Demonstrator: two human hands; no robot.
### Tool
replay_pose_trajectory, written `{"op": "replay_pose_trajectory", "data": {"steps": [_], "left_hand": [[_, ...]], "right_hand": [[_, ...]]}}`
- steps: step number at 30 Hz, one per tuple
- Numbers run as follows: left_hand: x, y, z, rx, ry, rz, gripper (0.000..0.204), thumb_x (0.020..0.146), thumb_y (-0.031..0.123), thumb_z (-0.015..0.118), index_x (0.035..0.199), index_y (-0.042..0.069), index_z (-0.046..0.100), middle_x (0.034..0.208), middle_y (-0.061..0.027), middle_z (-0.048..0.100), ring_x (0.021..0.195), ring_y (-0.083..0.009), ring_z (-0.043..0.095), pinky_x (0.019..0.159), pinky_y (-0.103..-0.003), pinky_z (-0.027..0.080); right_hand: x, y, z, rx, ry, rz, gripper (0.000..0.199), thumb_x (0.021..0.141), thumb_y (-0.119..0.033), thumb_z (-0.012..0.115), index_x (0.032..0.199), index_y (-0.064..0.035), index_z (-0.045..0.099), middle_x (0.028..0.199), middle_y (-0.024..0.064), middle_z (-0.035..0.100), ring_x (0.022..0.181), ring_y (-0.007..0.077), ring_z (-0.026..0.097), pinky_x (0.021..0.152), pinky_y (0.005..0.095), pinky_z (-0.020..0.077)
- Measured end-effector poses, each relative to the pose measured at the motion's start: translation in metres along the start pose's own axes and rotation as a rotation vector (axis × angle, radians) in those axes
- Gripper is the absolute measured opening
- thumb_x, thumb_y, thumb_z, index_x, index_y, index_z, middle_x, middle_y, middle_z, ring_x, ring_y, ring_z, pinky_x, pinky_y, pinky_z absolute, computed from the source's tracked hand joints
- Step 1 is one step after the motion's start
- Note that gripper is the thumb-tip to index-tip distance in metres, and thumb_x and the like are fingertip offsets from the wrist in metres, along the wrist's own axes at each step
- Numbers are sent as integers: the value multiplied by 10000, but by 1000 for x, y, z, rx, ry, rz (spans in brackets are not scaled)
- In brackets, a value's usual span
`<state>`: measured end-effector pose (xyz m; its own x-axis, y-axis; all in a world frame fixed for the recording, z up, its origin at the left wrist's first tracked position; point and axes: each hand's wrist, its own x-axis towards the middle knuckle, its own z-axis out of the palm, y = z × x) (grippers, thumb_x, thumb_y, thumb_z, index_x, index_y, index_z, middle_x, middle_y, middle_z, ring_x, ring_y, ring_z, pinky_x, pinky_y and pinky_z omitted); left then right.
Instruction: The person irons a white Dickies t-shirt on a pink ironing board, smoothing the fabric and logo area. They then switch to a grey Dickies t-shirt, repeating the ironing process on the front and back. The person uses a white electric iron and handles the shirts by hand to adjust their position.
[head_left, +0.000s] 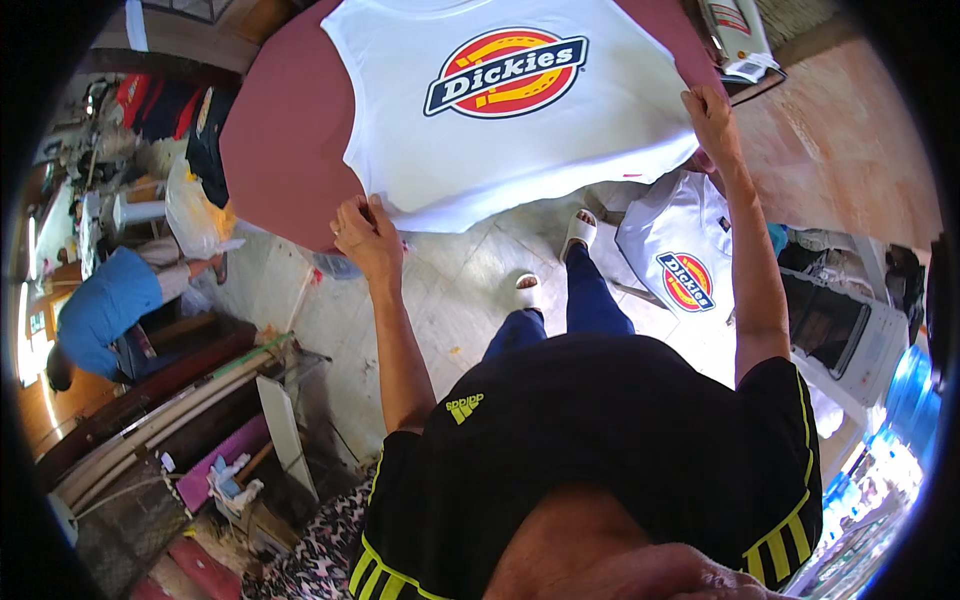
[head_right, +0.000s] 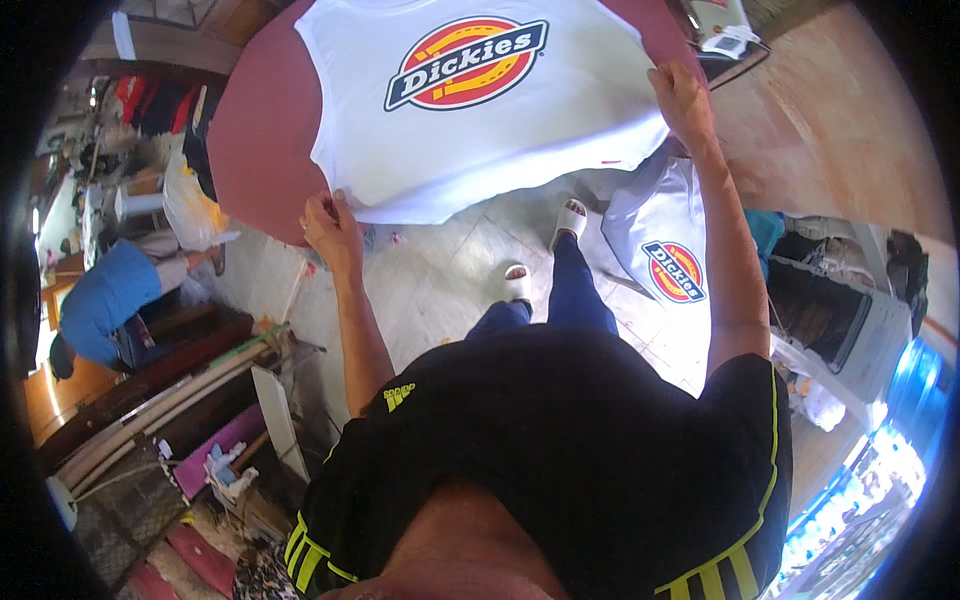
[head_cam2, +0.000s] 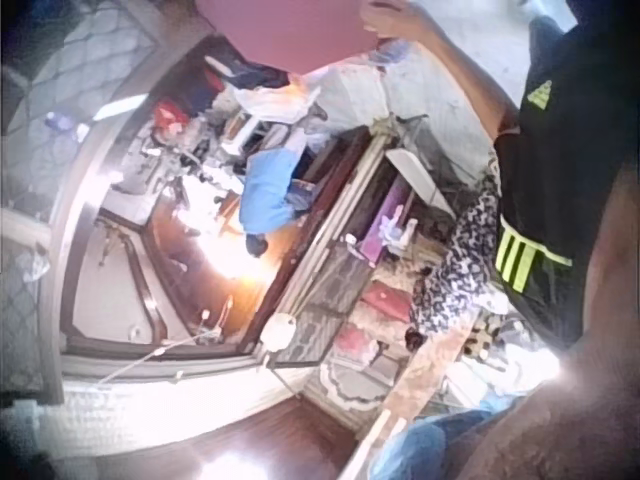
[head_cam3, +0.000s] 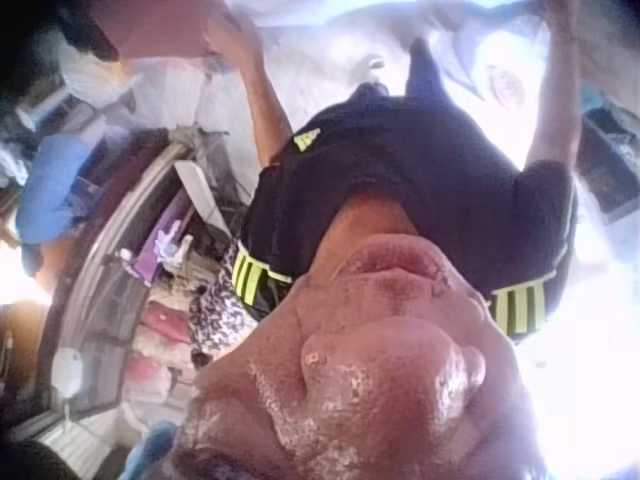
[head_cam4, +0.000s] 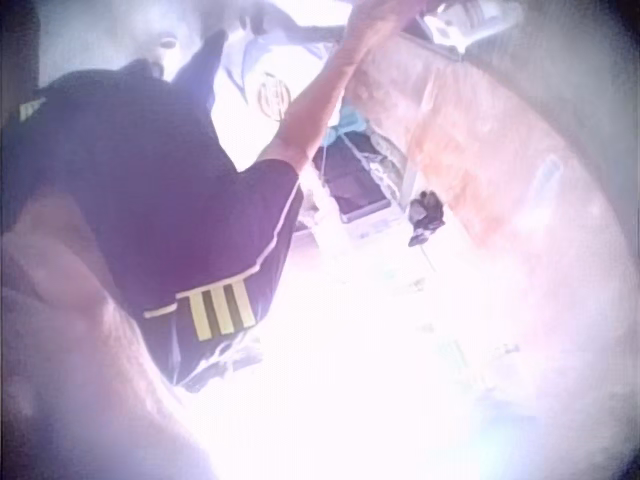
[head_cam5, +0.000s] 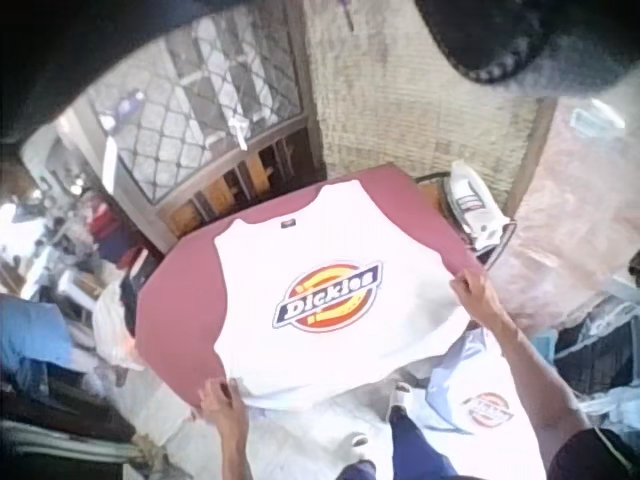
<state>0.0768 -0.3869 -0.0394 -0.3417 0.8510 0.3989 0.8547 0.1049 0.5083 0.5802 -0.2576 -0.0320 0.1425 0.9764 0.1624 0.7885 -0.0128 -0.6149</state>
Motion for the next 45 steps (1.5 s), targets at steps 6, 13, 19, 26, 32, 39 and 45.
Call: {"op": "replay_pose_trajectory", "data": {"steps": [6, 13, 19, 26, 32, 39, 45], "left_hand": [[3, 5, -26, -331, 117, 282, 138, 1025, 143, 566, 1024, 14, 517, 859, -56, 552, 691, -154, 538, 625, -313, 455], [6, 52, -125, -890, -275, 2, 130, 1017, 71, 567, 1141, 32, 560, 995, -78, 627, 931, -146, 607, 883, -314, 490], [3, 113, -122, -1065, -748, 27, 309, 961, -27, 557, 1269, -36, 552, 1179, -156, 631, 1122, -253, 619, 1054, -405, 440], [-46, 224, 38, -675, -1131, 287, 299, 906, -20, 674, 1205, -34, 654, 1196, -65, 671, 1074, -135, 608, 937, -266, 468], [-72, 322, 147, -380, -741, 703, 174, 919, 145, 690, 1046, 36, 739, 938, -121, 740, 834, -192, 675, 782, -326, 511], [-114, 339, 169, -532, -487, 730, 111, 911, 95, 707, 1004, 65, 761, 965, -44, 740, 845, -136, 662, 716, -272, 491], [-211, 216, 283, -571, -696, 529, 175, 835, -22, 673, 954, 69, 764, 953, -63, 738, 820, -191, 672, 735, -301, 528]], "right_hand": [[-83, -21, -43, 461, 67, 36, 212, 988, -226, 614, 932, -24, 586, 772, -36, 506, 731, 99, 469, 650, 275, 395], [-286, -29, -164, 845, 175, 321, 124, 955, -119, 677, 983, -89, 560, 802, -71, 496, 701, 14, 417, 600, 193, 308], [-403, -14, -248, 878, 342, 399, 242, 852, -43, 745, 1040, -52, 593, 908, -39, 548, 730, 23, 463, 643, 173, 337], [-415, 103, -264, 139, 173, 498, 242, 881, -14, 652, 1121, -37, 675, 933, 20, 657, 796, 98, 552, 734, 251, 454], [-388, 221, -297, -226, 250, 336, 204, 944, -138, 647, 1119, -39, 684, 1003, 75, 683, 851, 168, 650, 775, 293, 520], [-426, 254, -276, -234, 428, 401, 161, 961, -138, 646, 1087, -48, 692, 1038, 60, 697, 902, 162, 680, 792, 287, 530], [-493, 328, -119, -159, 425, 447, 113, 890, -78, 679, 996, -51, 710, 997, 85, 702, 945, 246, 668, 847, 347, 512]]}}
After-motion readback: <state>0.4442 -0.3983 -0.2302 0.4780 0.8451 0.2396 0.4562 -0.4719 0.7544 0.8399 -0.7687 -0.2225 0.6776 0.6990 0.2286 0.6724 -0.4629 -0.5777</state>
